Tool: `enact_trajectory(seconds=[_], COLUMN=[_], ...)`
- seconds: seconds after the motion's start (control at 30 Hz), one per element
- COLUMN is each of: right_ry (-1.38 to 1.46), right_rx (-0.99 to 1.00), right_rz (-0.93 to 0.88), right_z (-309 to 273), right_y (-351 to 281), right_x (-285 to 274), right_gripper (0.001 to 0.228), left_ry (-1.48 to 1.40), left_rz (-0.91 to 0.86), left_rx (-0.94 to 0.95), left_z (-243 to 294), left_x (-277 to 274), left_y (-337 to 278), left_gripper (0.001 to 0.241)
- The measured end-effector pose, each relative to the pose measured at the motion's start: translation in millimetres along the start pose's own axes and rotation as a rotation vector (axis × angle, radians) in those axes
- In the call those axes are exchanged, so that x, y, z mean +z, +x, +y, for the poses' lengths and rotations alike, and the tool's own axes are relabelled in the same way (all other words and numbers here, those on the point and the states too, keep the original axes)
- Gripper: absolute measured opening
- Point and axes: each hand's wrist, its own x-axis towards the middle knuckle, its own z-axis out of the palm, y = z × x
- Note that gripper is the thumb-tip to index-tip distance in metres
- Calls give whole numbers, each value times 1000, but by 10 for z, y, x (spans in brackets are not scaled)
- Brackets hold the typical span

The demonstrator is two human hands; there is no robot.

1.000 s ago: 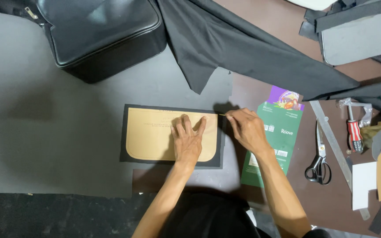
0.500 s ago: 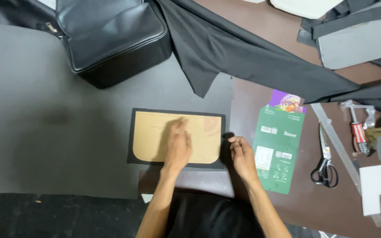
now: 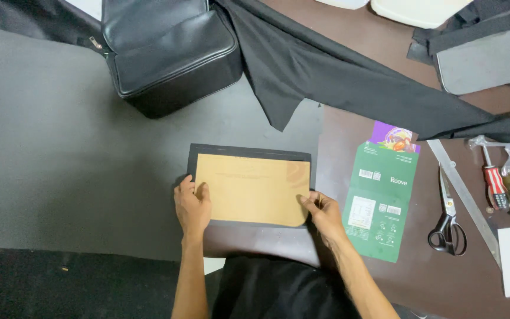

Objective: Cutting a leather piece, tracing a pattern template, and applying glue to the edges.

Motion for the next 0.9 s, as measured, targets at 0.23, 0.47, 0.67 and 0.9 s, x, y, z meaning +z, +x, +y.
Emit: enact_trajectory(seconds=[0.23, 0.47, 0.67, 0.9], right_ry=[9, 145, 56, 186], right_rx=[65, -91, -11, 87], right_rz=[-30, 553, 654, 592], right_z=[-744, 101, 460, 632], right_y=[-514, -315, -582, -846], right_x=[-356, -1573, -1763, -1793], right_gripper=[19, 23, 28, 14], left_ry=[-68, 194, 139, 142], left_rz=[-115, 30, -76, -193], left_rx=[-10, -33, -92, -154], left_z=[25, -14, -155, -184], left_x=[-67, -114, -132, -129], left_y=[-119, -138, 28, 271], left_gripper=[18, 66, 87, 96])
